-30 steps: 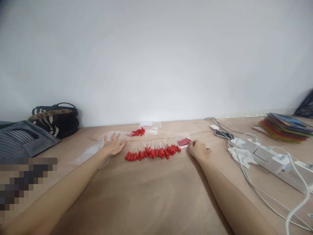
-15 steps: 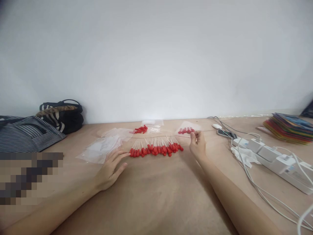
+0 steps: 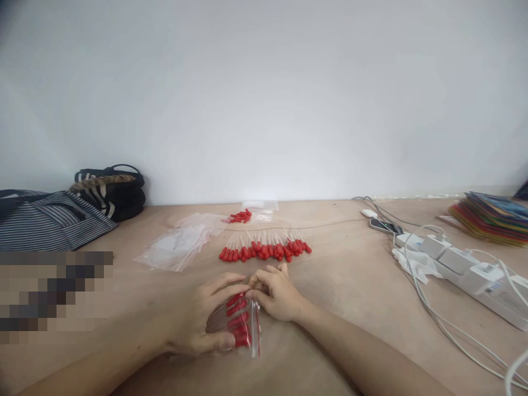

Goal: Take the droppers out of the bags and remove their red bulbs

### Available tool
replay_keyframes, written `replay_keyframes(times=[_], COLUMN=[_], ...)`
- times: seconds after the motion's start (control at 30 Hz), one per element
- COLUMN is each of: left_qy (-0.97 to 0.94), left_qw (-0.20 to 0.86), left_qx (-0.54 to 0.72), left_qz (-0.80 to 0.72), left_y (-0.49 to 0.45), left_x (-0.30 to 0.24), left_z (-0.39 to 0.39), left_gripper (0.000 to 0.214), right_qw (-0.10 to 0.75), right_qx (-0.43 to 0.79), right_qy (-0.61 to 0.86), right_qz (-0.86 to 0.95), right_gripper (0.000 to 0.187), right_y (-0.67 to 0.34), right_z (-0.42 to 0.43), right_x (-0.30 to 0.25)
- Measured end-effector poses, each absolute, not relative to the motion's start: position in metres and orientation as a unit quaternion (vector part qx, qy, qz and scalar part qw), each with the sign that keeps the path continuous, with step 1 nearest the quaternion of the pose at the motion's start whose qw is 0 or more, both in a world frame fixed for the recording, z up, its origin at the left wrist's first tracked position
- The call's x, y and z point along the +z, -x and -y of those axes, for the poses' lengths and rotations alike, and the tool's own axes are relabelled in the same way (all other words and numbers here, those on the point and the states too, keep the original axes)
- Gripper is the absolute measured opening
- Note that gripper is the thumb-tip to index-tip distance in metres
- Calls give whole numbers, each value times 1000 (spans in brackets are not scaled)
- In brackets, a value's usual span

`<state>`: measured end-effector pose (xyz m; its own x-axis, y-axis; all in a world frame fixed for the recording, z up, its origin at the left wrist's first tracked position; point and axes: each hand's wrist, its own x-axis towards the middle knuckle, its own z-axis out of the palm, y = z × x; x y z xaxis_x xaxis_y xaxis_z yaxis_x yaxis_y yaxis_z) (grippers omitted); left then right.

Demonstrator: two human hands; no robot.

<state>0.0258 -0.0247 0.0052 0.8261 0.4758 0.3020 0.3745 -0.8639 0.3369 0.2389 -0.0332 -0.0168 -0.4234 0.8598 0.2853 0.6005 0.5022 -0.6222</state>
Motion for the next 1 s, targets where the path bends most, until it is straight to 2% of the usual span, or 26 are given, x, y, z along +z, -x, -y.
replay_keyframes(times=[0.07,0.1,0.3,0.53,0.7,0.83,0.93,1.0], left_qy=[-943,-940,-912,-903,-900,-887,-851,-821], left_qw=[166,177,211,226,225,219,255,333], left_qx=[139,122,108,101,149,155,145,135], left_qz=[-252,-264,-334,-352,-342,-375,-436,-443], left_y=[-26,-24,-14,-27,-30,-43,-58,-65], left_x=[1,-1,4,9,4,9,7,2], left_z=[26,25,14,13,14,3,-14,-23], left_gripper=[87,92,73,71,63,48,56,58], right_qw=[300,301,263,227,218,233,267,288], right_qx=[211,203,179,162,171,171,172,163], right_qy=[476,484,451,427,411,425,447,454], right_qz=[800,796,834,860,869,858,836,828], right_gripper=[12,13,7,17,22,19,13,12], right_y=[-240,-243,-263,-254,-251,-254,-257,-258], right_z=[32,31,32,35,36,35,33,31], right_x=[-19,-19,-15,-13,-12,-14,-20,-24])
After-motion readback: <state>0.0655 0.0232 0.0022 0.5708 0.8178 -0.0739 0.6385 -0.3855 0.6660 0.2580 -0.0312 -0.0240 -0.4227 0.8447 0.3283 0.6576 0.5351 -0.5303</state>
